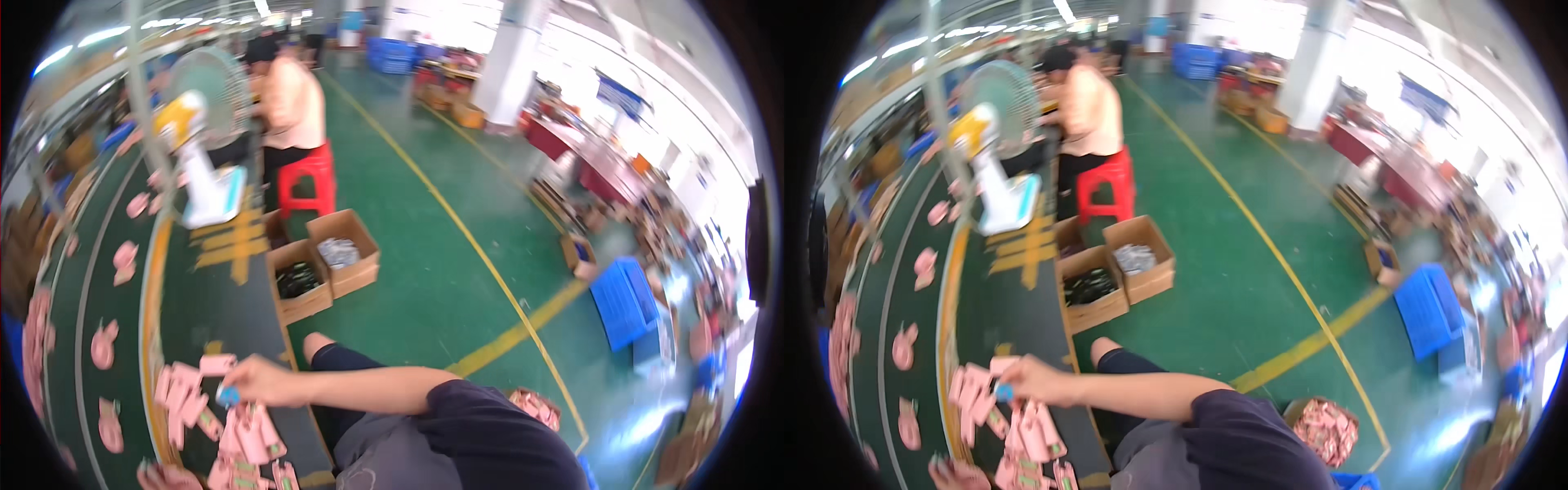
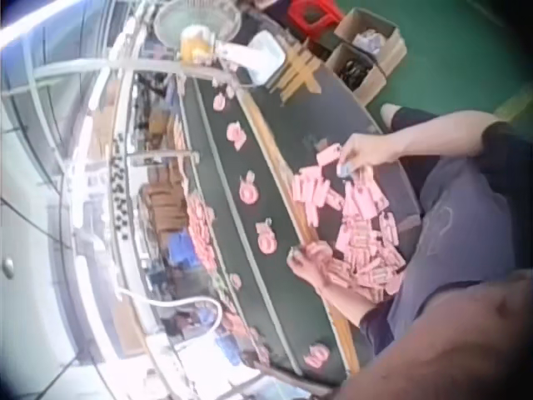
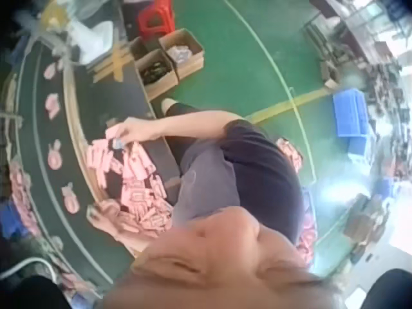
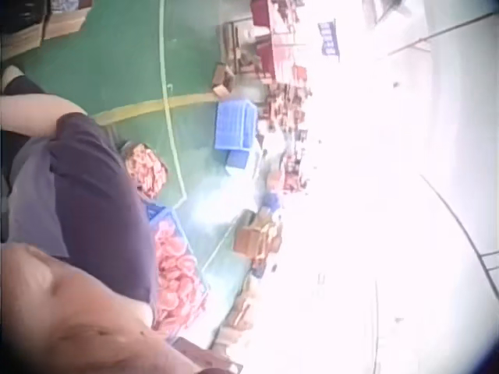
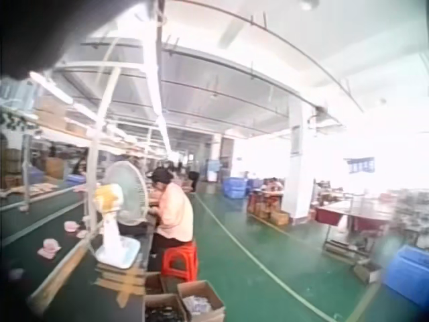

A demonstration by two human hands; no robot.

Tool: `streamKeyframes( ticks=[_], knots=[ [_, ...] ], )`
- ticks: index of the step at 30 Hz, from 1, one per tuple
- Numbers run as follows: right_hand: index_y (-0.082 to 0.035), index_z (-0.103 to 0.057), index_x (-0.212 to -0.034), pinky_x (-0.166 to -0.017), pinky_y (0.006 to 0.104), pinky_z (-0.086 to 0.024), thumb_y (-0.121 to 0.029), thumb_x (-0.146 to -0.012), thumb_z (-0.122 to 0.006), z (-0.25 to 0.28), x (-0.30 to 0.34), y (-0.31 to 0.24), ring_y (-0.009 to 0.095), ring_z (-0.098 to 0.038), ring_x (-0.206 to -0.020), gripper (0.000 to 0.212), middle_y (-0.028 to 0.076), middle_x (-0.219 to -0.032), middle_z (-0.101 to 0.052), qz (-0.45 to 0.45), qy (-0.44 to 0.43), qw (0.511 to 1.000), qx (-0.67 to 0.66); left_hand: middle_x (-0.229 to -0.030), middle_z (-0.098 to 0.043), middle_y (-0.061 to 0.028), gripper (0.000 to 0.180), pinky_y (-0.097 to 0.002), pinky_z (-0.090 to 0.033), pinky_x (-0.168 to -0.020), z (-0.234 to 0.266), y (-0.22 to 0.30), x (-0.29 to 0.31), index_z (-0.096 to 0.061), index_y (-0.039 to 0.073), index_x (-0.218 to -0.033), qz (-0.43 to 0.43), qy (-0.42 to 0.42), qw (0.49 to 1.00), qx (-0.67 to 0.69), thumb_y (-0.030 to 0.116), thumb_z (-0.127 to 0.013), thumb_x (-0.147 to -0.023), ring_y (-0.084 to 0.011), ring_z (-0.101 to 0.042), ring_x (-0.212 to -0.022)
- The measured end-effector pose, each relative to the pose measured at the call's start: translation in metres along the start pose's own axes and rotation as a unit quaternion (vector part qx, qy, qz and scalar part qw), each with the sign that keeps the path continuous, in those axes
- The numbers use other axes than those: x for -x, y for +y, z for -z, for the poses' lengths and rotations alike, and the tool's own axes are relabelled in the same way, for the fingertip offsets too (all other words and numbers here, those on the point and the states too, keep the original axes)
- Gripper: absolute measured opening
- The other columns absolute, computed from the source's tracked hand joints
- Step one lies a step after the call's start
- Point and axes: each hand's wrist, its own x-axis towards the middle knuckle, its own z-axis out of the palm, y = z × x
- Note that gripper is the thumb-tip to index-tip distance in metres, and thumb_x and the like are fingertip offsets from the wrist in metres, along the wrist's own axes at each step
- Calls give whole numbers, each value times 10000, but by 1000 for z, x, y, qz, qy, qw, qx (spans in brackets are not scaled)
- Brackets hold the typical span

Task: Assembling components of small pink handheld fans on a factory production line.

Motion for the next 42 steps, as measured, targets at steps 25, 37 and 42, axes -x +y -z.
streamKeyframes(
  ticks=[25, 37, 42],
  knots=[
    [16, -594, -971, -582, 170, -399, -144, -929, -557, 99, 129, -59, 35, -500, -647, 169, -6, -762, -574, -59, 102, 935, -333, -1015, -578, -171, 202, -375, -443, -839, -279, 201, 104, -609, -28, -1037, -312, -423, 843, -116, 83, -576, -871, -325, -554, -933],
    [-10, -558, -955, -550, 173, -435, -154, -935, -557, 88, 124, -48, 35, -504, -632, 146, -3, -738, -563, -93, 97, 947, -291, -920, -579, -128, 158, -335, -454, -769, -270, 175, 95, -586, -33, -977, -303, -391, 863, -105, -10, -594, -820, -255, -555, -836],
    [-13, -554, -925, -543, 176, -427, -134, -921, -574, 84, 121, -46, 30, -502, -618, 122, -4, -716, -559, -80, 93, 969, -213, -1021, -616, -89, 203, -271, -457, -824, -258, 171, 95, -587, -44, -1092, -153, -452, 879, -3, 26, -536, -908, -180, -573, -914]
  ],
)
